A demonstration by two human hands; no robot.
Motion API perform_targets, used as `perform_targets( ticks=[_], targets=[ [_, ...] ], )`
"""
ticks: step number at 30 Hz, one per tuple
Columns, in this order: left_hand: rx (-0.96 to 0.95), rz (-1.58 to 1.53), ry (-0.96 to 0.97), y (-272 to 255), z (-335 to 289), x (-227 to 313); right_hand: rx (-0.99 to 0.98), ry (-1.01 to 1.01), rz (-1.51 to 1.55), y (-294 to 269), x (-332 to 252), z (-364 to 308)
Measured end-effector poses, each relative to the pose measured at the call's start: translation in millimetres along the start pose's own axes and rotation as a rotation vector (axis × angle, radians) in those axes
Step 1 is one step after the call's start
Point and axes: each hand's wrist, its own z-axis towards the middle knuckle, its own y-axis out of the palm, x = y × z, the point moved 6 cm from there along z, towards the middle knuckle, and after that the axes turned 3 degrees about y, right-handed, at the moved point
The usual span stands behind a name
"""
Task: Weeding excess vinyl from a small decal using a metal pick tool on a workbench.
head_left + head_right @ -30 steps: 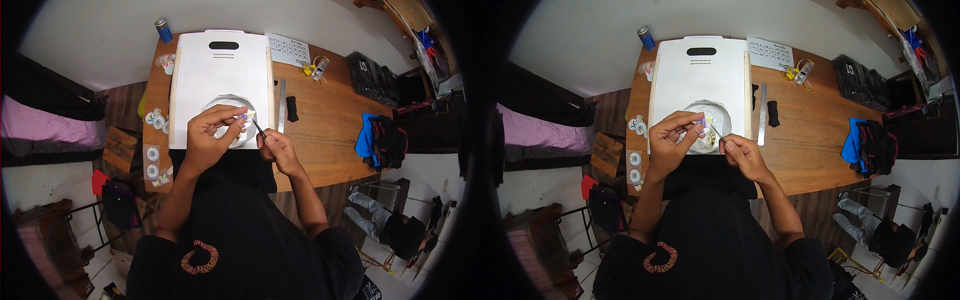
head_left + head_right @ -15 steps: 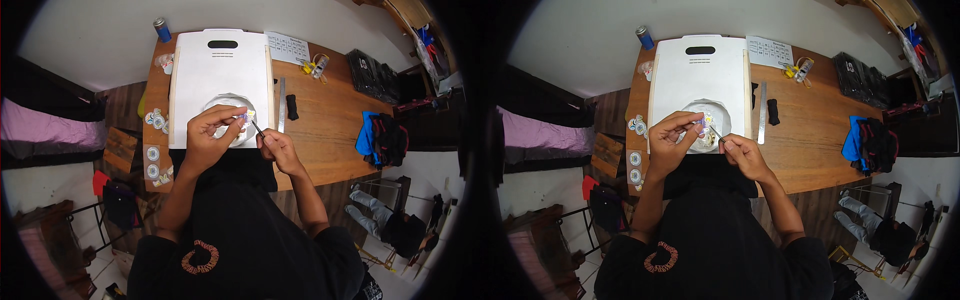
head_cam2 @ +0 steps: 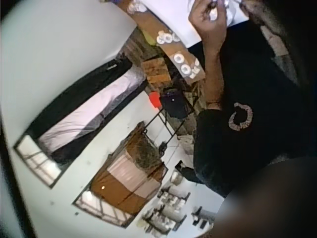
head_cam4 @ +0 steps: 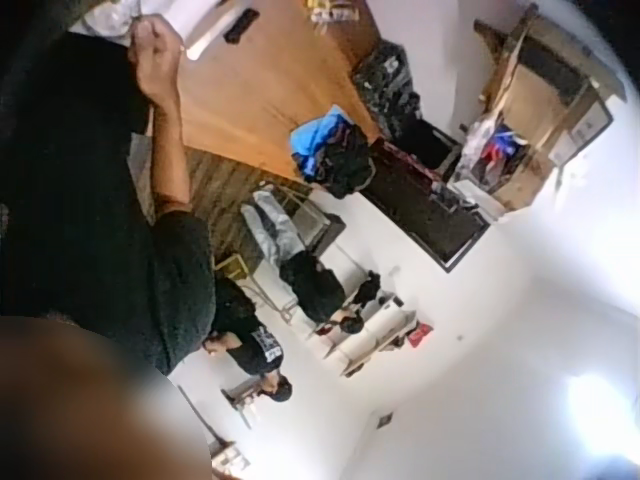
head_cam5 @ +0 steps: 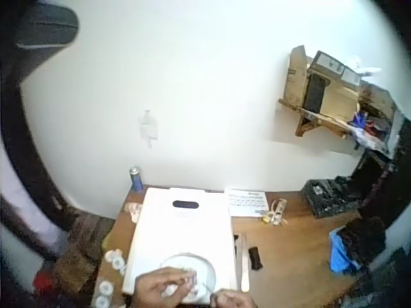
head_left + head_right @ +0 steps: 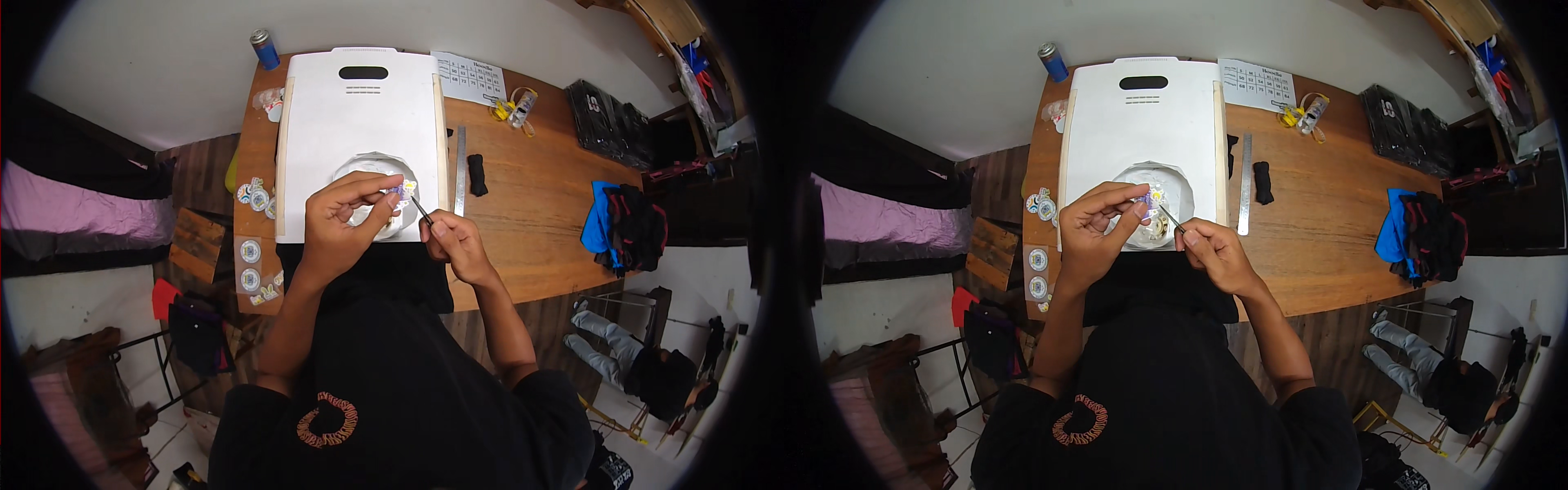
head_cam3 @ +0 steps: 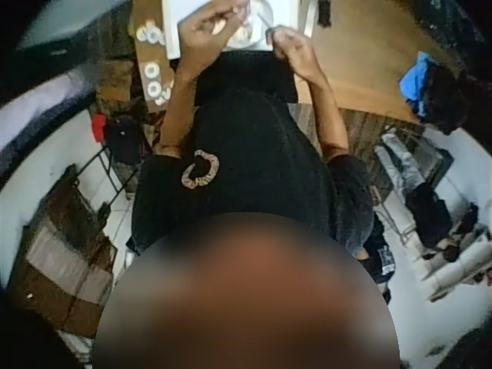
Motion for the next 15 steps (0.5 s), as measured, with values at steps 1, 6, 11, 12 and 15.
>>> perform_targets(
  ticks=[1, 6, 11, 12, 15],
  targets=[
    [0.001, 0.001, 0.004, 0.2, 0.2, 0.4, 0.0, 0.0, 0.0, 0.1, -0.2, -0.1],
    [-0.005, 0.013, 0.004, 0.4, 0.3, 0.5, 0.011, -0.011, -0.01, -0.9, -0.5, 0.2],
    [-0.004, 0.011, -0.001, -0.7, 0.4, 0.2, 0.011, -0.006, -0.009, -0.3, -1.1, 0.8],
    [-0.002, 0.016, -0.002, -1.0, 0.1, -0.4, 0.006, -0.007, -0.006, 0.0, -1.6, 1.1],
    [-0.003, 0.02, -0.006, -1.9, -0.3, -1.8, -0.006, -0.009, -0.02, -1.0, -1.2, 1.4]
  ],
)
